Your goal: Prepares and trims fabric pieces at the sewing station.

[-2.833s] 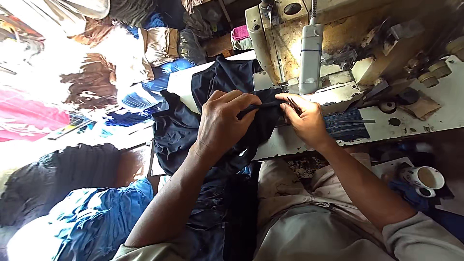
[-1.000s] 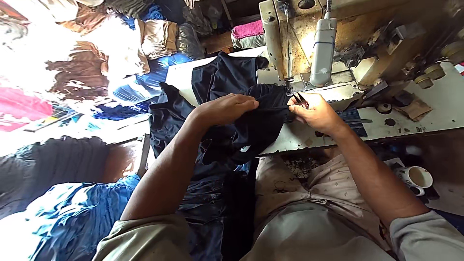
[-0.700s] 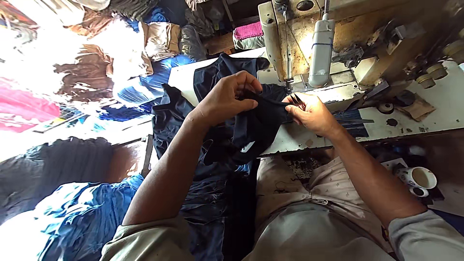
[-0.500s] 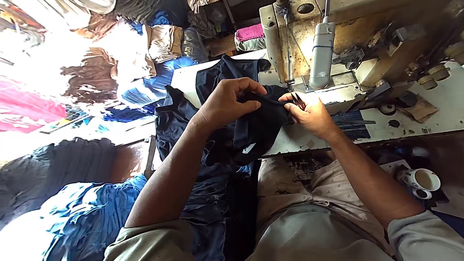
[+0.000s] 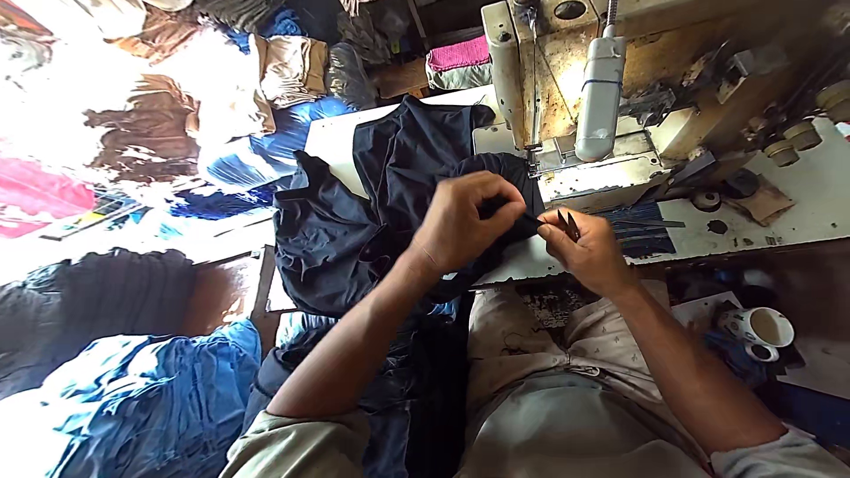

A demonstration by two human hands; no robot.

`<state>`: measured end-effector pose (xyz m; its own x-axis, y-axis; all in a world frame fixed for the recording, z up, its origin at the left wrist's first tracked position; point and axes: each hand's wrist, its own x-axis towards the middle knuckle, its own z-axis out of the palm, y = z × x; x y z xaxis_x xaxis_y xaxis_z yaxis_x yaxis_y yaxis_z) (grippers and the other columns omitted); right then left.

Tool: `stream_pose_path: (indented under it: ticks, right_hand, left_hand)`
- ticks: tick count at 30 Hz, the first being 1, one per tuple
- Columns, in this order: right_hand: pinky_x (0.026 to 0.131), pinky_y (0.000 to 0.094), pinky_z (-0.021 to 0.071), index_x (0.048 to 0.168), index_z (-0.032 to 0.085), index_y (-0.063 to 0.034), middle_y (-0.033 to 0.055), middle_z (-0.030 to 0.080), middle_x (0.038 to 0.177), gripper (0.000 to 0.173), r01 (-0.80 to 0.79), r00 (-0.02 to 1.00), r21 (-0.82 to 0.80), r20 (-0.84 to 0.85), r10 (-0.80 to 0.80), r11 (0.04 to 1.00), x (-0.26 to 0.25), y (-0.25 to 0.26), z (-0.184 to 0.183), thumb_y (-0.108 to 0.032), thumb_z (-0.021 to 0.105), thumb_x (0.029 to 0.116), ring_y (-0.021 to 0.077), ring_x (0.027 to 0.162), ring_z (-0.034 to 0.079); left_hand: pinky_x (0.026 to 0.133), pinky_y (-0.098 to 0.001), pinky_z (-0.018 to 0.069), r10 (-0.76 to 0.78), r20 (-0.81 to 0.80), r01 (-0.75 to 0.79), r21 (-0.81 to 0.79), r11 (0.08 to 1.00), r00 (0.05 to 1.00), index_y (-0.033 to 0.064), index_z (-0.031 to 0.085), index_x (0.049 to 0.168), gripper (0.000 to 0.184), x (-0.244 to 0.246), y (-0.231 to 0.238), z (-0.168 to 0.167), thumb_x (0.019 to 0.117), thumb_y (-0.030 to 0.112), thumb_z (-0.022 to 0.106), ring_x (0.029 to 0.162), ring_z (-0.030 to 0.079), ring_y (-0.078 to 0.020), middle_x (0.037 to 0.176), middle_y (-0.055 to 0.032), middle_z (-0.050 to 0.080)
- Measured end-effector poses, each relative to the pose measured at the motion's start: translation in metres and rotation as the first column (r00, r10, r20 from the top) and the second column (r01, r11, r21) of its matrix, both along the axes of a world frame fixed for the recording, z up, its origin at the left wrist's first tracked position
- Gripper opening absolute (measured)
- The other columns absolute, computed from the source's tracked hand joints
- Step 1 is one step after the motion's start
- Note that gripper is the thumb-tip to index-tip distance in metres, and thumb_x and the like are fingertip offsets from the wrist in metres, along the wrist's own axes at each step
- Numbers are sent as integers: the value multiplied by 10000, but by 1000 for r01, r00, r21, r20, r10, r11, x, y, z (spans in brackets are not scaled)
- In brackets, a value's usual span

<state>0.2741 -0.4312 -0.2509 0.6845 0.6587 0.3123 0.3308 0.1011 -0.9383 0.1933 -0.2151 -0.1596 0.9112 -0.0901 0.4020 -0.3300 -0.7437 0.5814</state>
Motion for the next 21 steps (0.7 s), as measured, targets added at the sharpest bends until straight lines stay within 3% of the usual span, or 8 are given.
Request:
stream_pose_path:
  ticks: [2,3,4,6,8,10,21]
  right_hand:
    - [504,259,516,1120,714,-52,6,633,691,186,41,999,5,19,-41,999,-14,-6,-13,-173,598,1038,89,540,567]
    - [507,248,519,1106,716,-38,6,635,679,179,44,999,26,6,-44,999,-19,-7,-19,-159,602,1039,84,540,573]
    - [506,241,510,1091,718,-22,8,631,667,172,41,999,49,-19,-40,998,-23,-8,-24,-142,609,1034,81,536,568]
    - [502,227,490,1069,718,-1,11,617,647,161,40,997,78,-70,-35,996,-27,-9,-31,-122,621,1026,74,526,551]
    - [490,220,470,1061,718,1,8,606,634,159,49,993,95,-109,-39,994,-29,-9,-32,-122,623,1024,68,515,535]
    - [472,217,457,1062,718,-8,9,599,625,155,54,987,99,-159,-38,994,-32,-10,-29,-124,622,1025,71,502,526]
    - [396,253,432,1111,737,-39,46,580,591,182,143,965,130,-239,-109,981,-1,21,-23,-159,629,1026,113,431,489]
  left_hand:
    - [828,-336,559,-28,89,11,189,982,996,116,716,1187,481,-2,-10,-30,848,442,820,951,631,-144,1040,-30,660]
    - [900,-387,531,-37,111,-2,332,943,993,149,678,1283,622,-2,-9,-45,822,548,799,1065,614,-190,1170,-46,644]
    - [923,-441,483,-59,126,-2,435,900,990,160,669,1306,614,-1,-6,-59,828,527,782,1134,584,-245,1273,-72,618]
    - [958,-509,439,-85,149,-11,548,836,985,159,722,1153,355,-1,1,-74,817,273,746,1211,562,-303,1354,-90,605]
    - [974,-510,429,-90,156,-16,576,818,984,150,738,979,171,-3,4,-71,813,152,701,1200,577,-287,1320,-69,635]
    - [979,-499,427,-109,147,4,578,816,983,132,728,937,117,-6,3,-61,833,119,674,1161,599,-265,1250,-58,665]
    - [861,-464,478,-213,88,120,596,794,973,75,664,998,176,31,23,-35,890,-15,558,1047,643,-274,1110,-89,693]
